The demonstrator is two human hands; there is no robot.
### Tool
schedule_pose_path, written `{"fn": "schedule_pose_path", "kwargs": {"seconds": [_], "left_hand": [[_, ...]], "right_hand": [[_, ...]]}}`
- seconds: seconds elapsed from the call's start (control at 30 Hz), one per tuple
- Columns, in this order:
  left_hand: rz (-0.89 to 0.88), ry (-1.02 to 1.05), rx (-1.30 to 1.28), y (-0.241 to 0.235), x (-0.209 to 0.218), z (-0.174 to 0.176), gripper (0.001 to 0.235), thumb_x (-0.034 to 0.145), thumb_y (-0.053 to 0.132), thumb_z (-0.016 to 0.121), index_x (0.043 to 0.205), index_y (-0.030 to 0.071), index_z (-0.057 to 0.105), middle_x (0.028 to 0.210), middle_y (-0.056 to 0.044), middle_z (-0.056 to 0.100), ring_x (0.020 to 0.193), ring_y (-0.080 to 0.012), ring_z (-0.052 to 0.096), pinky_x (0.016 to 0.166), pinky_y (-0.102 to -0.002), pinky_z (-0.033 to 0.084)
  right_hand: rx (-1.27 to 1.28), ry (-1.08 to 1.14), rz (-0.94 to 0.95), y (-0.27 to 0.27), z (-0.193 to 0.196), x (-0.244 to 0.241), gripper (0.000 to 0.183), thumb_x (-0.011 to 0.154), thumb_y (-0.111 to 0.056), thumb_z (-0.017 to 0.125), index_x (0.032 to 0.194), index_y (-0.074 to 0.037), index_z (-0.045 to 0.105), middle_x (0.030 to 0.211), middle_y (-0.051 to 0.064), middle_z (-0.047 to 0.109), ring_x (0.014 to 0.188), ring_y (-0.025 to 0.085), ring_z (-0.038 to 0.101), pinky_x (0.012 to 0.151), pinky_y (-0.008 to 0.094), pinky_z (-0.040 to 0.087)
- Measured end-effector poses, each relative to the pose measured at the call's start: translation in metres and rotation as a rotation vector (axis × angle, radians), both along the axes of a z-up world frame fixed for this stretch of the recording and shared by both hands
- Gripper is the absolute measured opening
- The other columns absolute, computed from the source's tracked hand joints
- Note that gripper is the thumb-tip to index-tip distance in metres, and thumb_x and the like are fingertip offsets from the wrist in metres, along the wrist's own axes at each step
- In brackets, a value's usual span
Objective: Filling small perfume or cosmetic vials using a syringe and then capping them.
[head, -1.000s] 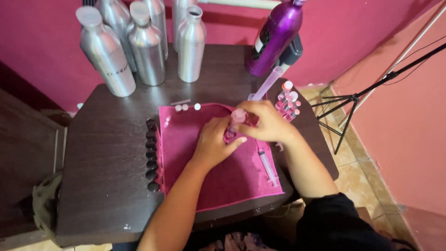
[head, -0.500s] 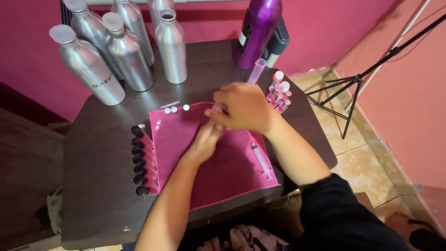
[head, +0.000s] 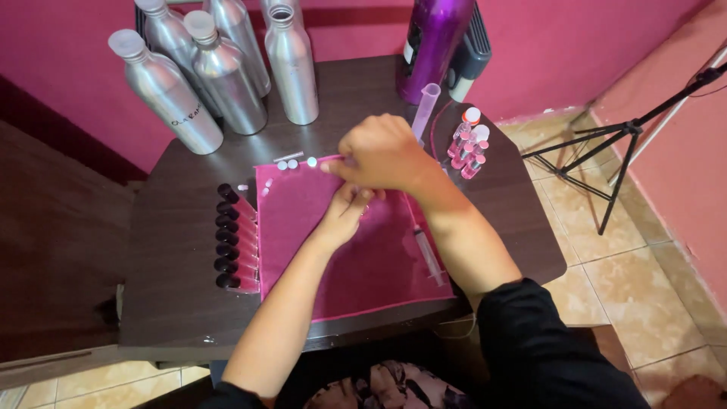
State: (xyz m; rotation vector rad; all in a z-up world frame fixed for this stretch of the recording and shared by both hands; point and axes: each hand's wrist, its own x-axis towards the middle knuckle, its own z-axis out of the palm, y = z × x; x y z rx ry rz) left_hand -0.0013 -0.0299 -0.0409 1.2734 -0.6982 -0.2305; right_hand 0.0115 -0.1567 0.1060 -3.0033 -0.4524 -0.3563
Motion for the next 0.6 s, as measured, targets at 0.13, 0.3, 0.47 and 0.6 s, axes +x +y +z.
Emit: {"fn": "schedule_pose_path", "kwargs": {"seconds": [0.13, 0.3, 0.47, 0.6], "left_hand": [[-0.029, -0.027, 0.037, -0.001, 0.001, 0.022, 0.027, 0.11, 0.032, 0.053, 0.094, 0.01, 0.058, 0.079, 0.002, 0.052, 0.077, -0.0123, 0.053, 0.075, -0.029, 0.047], [-0.072, -0.059, 0.064, 0.001, 0.012, -0.015, 0.021, 0.111, 0.024, 0.05, 0.108, 0.007, 0.063, 0.093, -0.003, 0.063, 0.09, -0.0151, 0.059, 0.089, -0.037, 0.051], [-0.053, -0.076, 0.046, 0.0, 0.017, -0.029, 0.025, 0.111, 0.027, 0.049, 0.1, 0.009, 0.062, 0.086, -0.002, 0.062, 0.083, -0.0131, 0.058, 0.082, -0.033, 0.05], [-0.068, -0.094, 0.053, -0.004, 0.019, -0.034, 0.028, 0.112, 0.029, 0.047, 0.094, 0.012, 0.059, 0.079, 0.002, 0.054, 0.078, -0.0107, 0.052, 0.077, -0.03, 0.047]], "right_hand": [[0.041, 0.039, 0.013, -0.007, -0.001, 0.004, 0.035, 0.081, -0.057, 0.068, 0.067, -0.026, 0.072, 0.057, 0.006, 0.066, 0.068, 0.035, 0.074, 0.065, 0.045, 0.057], [0.077, -0.082, 0.034, -0.011, -0.012, -0.002, 0.032, 0.082, -0.054, 0.07, 0.07, -0.025, 0.077, 0.058, 0.012, 0.063, 0.068, 0.039, 0.071, 0.072, 0.048, 0.055], [0.121, -0.155, 0.061, -0.017, -0.023, 0.008, 0.029, 0.079, -0.049, 0.07, 0.061, -0.026, 0.07, 0.054, 0.008, 0.058, 0.06, 0.036, 0.066, 0.068, 0.046, 0.053], [0.161, -0.194, 0.091, -0.022, -0.031, 0.013, 0.028, 0.074, -0.047, 0.069, 0.056, -0.026, 0.063, 0.054, 0.003, 0.058, 0.053, 0.032, 0.064, 0.06, 0.044, 0.052]]}}
